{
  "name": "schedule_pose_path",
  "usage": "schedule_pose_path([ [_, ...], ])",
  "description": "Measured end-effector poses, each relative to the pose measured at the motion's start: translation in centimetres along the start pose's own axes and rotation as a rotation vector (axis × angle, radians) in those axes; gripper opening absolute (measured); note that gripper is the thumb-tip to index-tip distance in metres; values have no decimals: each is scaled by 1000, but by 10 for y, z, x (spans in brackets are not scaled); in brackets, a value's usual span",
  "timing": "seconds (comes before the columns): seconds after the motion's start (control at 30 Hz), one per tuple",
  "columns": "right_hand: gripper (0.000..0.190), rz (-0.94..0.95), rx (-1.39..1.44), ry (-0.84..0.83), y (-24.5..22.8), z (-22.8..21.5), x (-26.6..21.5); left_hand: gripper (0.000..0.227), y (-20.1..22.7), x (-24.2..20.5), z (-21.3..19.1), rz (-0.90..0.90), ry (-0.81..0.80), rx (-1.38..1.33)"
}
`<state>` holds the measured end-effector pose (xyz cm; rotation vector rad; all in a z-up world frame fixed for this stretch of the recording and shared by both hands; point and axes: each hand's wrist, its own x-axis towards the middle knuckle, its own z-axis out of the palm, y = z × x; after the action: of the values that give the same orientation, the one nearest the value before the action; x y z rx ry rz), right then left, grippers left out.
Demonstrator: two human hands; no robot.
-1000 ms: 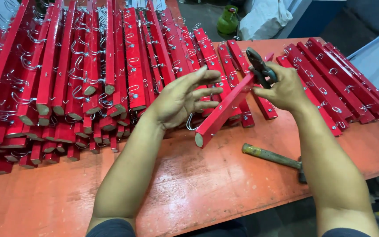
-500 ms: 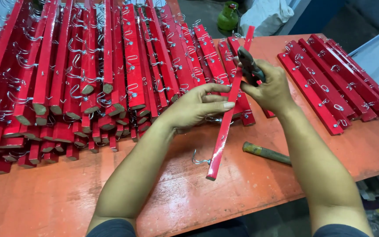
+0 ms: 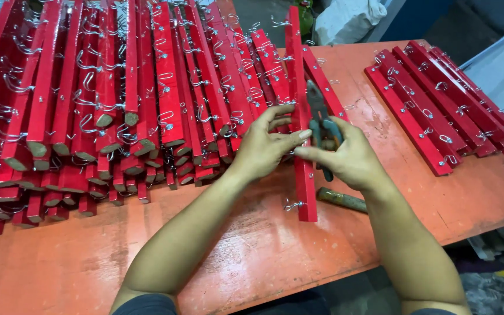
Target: Using pliers to adjust or trim metal hooks on red wooden bars as part of an assembly process.
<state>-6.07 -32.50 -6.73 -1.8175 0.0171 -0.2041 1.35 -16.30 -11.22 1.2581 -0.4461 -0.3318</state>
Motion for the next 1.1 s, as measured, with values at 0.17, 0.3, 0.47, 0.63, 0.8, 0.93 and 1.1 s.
schedule_pose_path([
  [0.17,38,50,-63,33,-16,2,-6,63,2,-7,7,24,27,77],
  [0.3,37,23,-131,139,30,-30,11,57,15,-17,12,60,-69,21],
  [0.47,35,-49,-200,166,18,-55,30,55,2,-7,7,138,-118,87],
  [0.63,35,-74,-197,220,27,-69,53,50,23,-12,-3,151,-106,488],
  [0.8,33,-99,-439,301,88,-85,105,45,16,-7,-10,238,-107,743],
  [0.93,32,-111,-495,321,138,-76,133,45,15,-9,-10,247,-123,768],
  [1.1,29,-60,-532,326,151,-54,144,43,19,-12,-9,267,-139,738],
])
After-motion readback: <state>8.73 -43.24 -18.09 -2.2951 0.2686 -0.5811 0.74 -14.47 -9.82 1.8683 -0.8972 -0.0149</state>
